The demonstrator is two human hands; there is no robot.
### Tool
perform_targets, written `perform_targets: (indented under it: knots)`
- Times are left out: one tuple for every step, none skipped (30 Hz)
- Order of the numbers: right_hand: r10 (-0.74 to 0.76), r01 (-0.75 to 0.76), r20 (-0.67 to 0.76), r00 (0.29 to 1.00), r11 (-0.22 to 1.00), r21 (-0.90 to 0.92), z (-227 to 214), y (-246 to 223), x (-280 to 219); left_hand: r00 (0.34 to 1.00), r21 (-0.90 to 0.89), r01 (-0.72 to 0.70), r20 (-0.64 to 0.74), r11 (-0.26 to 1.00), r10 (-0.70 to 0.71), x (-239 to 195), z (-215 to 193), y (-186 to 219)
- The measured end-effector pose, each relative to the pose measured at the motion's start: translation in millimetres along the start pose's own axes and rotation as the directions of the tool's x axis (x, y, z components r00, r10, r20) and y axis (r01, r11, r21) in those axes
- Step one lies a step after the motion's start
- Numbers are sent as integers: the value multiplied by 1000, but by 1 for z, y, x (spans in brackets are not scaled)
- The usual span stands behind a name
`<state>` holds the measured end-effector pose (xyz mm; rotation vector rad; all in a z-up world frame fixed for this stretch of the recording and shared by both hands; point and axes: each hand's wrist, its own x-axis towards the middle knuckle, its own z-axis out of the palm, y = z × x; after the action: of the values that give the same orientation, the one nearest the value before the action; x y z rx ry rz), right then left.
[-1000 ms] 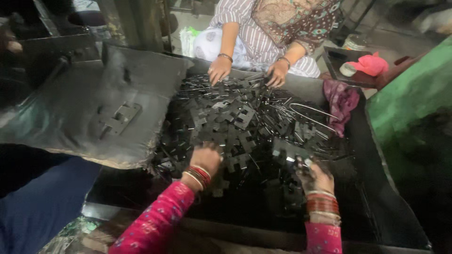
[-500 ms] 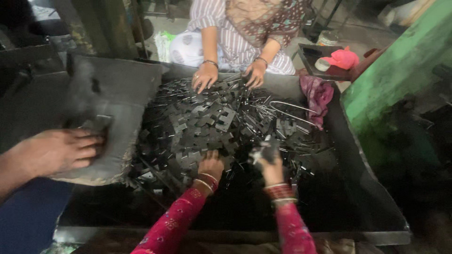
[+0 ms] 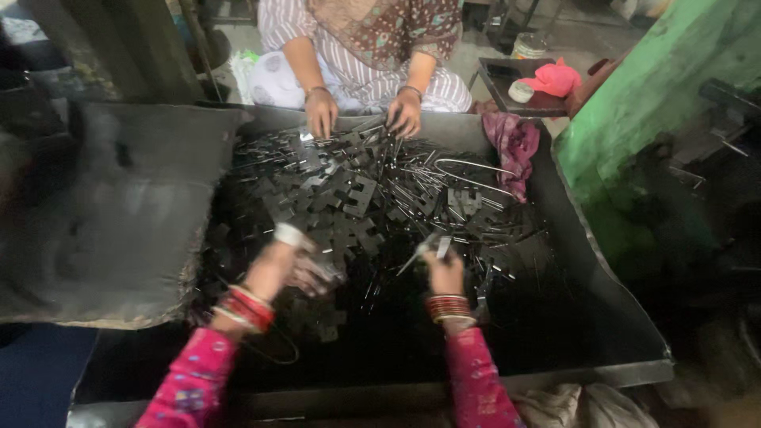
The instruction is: The person picks up metal parts from a large bin and moves them to the side while others do the same.
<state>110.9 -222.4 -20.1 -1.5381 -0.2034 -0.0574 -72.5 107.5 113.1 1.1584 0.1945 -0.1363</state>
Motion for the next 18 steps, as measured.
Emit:
perform_targets:
  knots:
    - [3,-3,-4,1000,1000,-4,-12,-15,-2,997,-151,-14,75,988,25,-8,-5,11]
    - [215,-196,-25,976,927,320,-23,-33,-5,997,-150,-8,81,989,20,-14,-5,15]
    - [410,-339,24,912,718,608,-28,-49,-11,992,-144,-121,-58,982,113,-20,-5,18]
    - [405,-330,17,914,720,610,-28,-63,-17,958,-123,-237,-192,964,211,-18,-4,20]
    - [420,-437,176,890,678,592,-26,-76,-28,959,-123,-238,-184,963,214,-16,-3,17]
    - [427,-539,329,842,634,554,-25,-87,-36,947,-34,-256,-208,966,243,-14,-1,6]
    - [468,-603,379,798,618,505,-17,-95,-45,934,55,-269,-229,961,275,-11,2,-8]
    - [512,-665,425,747,594,452,-6,-98,-59,937,52,-264,-222,963,269,-5,9,-26]
    - [553,-705,438,709,559,436,6,-98,-73,902,241,-351,-173,905,396,2,20,-43]
    - [590,-743,452,669,521,420,20,-95,-83,855,415,-429,-100,802,509,3,30,-57]
    - [592,-741,446,671,521,424,34,-89,-92,879,580,-367,-39,727,475,-1,46,-73]
    - [628,-752,416,657,511,416,47,-82,-104,902,728,-305,15,614,430,-7,67,-87]
    - [664,-764,386,641,500,408,51,-78,-111,913,793,-261,18,550,407,-16,89,-99]
    - [664,-763,383,642,501,409,48,-78,-114,923,849,-215,15,483,385,-22,105,-104]
    - [591,-678,339,732,681,277,46,-80,-118,923,848,-217,17,483,385,-21,107,-97]
    - [495,-555,323,807,823,125,47,-84,-121,898,892,-183,-19,413,440,-20,106,-89]
    - [382,-391,295,876,920,-29,34,-94,-123,868,929,-142,-50,343,495,-22,103,-81]
    - [253,-205,305,918,962,-180,15,-106,-124,860,931,-123,-72,344,504,-25,95,-68]
